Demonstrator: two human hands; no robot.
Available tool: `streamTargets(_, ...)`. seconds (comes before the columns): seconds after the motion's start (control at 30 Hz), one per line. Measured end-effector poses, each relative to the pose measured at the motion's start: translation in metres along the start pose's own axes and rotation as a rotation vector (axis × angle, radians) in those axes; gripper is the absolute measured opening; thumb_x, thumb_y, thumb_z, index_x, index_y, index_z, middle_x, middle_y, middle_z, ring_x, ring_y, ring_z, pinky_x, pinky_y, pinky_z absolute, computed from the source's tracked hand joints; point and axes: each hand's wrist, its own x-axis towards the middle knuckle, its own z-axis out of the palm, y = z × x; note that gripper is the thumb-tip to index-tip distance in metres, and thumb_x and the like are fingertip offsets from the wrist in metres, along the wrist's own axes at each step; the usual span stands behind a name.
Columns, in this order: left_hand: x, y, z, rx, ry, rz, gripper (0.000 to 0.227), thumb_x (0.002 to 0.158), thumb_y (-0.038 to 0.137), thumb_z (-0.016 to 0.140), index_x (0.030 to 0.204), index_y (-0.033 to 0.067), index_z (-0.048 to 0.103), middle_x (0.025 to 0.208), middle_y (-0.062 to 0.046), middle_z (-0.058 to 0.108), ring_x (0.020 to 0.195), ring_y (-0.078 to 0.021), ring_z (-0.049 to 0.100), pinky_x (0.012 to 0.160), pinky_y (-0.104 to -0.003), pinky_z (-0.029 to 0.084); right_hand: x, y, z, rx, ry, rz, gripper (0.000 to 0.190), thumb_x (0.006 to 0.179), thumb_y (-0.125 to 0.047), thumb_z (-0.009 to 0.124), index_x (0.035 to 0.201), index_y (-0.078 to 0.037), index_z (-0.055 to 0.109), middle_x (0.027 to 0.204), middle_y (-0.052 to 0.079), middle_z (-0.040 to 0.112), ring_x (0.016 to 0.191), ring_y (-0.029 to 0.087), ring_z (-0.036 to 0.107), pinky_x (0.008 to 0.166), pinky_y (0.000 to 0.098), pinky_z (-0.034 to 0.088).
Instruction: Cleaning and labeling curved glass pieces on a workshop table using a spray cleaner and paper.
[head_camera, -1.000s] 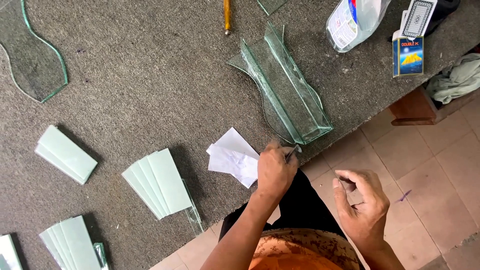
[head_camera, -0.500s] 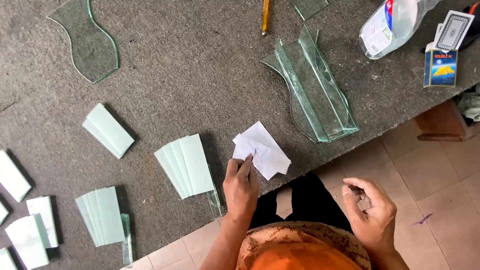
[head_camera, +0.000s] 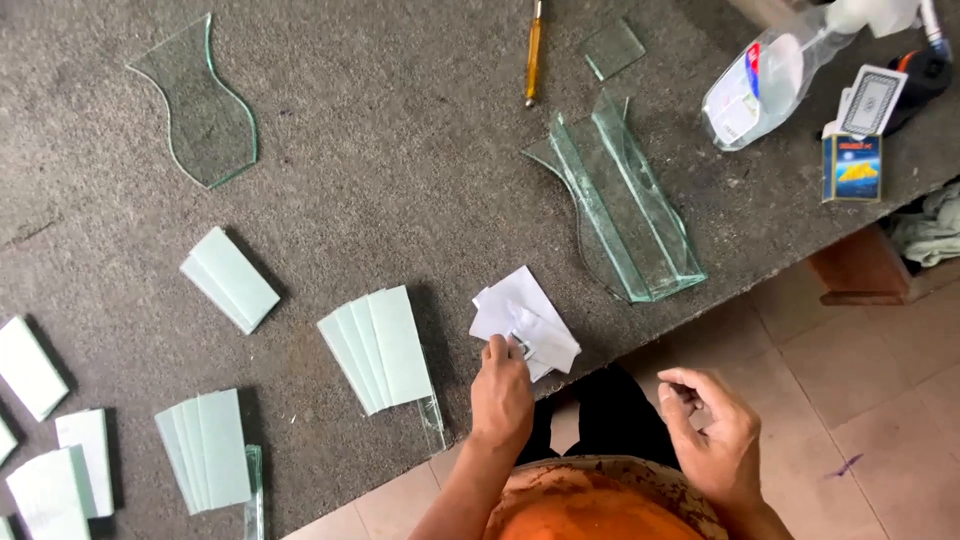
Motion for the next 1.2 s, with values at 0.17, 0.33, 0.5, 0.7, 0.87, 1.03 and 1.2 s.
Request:
streamTargets(0.17,-0.011,-0.018,-0.019,-0.153,-0.013,0.052,0.040,0.091,-0.016,0.062,0.129,-0.0042,0.069,0.131,-0.015,0.055,0.105,-0.0345,0.069,0.085,-0.046,0.072,0.006,-0.003,0.004,0.024,-0.020,-0.030,0.020,0.102,-0.019,0.072,0.112,-0.006,0.083,0.099,0.005,0.084,0.076,0.014,0.077,0.066,0.0274,0.064)
streamTargets(0.33,-0.003,-0.041,-0.046,-0.312,0.013,-0.079,0.028,0.090,-0.022,0.060,0.100,-0.0044,0.080,0.120,-0.016,0.073,0.086,-0.0288,0.082,0.082,-0.032,0.078,0.013,0.002,0.008,0.067,-0.009,-0.088,0.019,0.101,-0.019,0.072,0.109,-0.007,0.083,0.101,0.006,0.085,0.077,0.013,0.081,0.061,0.0241,0.066)
streamTargets(0.5,-0.038,-0.039,-0.098,-0.722,0.174,-0.198,0.017,0.102,0.025,0.082,0.091,0.0120,0.083,0.077,-0.004,0.082,0.058,-0.0129,0.074,0.056,-0.031,0.066,0.015,-0.006,0.005,0.108,-0.032,-0.115,0.014,0.100,-0.012,0.073,0.109,-0.008,0.083,0.092,0.001,0.077,0.069,0.009,0.067,0.060,0.0233,0.058)
streamTargets(0.7,-0.033,-0.056,-0.075,-0.572,0.383,-0.258,0.024,0.087,0.009,0.077,0.110,0.0116,0.085,0.100,-0.005,0.084,0.078,-0.0195,0.072,0.075,-0.038,0.064,0.019,0.002,0.015,0.148,-0.094,-0.169,0.012,0.100,-0.013,0.073,0.108,-0.009,0.082,0.088,0.002,0.075,0.065,0.007,0.066,0.055,0.0212,0.057)
streamTargets(0.87,-0.058,-0.009,-0.090,-0.602,0.539,-0.192,0.010,0.093,0.018,0.084,0.102,0.0120,0.085,0.087,0.000,0.081,0.068,-0.0124,0.067,0.060,-0.033,0.057,0.020,-0.006,0.013,0.230,-0.148,-0.170,0.014,0.099,-0.010,0.073,0.111,-0.008,0.082,0.089,0.002,0.075,0.065,0.009,0.063,0.058,0.0230,0.056)
streamTargets(1.03,-0.057,0.050,-0.063,-0.651,0.578,0.164,0.007,0.091,-0.001,0.081,0.092,0.0057,0.079,0.088,-0.006,0.080,0.069,-0.0146,0.077,0.066,-0.024,0.073,0.020,-0.021,0.010,0.257,-0.274,-0.069,0.019,0.099,-0.020,0.075,0.110,-0.007,0.083,0.096,0.004,0.085,0.071,0.012,0.076,0.062,0.0256,0.063)
streamTargets(1.2,-0.051,0.097,-0.053,-0.615,0.487,0.560,0.008,0.092,-0.006,0.079,0.099,-0.0013,0.083,0.096,-0.012,0.078,0.077,-0.0221,0.078,0.069,-0.031,0.073,0.015,-0.025,0.005,0.492,-0.288,0.331,0.035,0.111,-0.037,0.061,0.103,-0.007,0.076,0.079,0.002,0.068,0.073,0.012,0.062,0.063,0.0289,0.055)
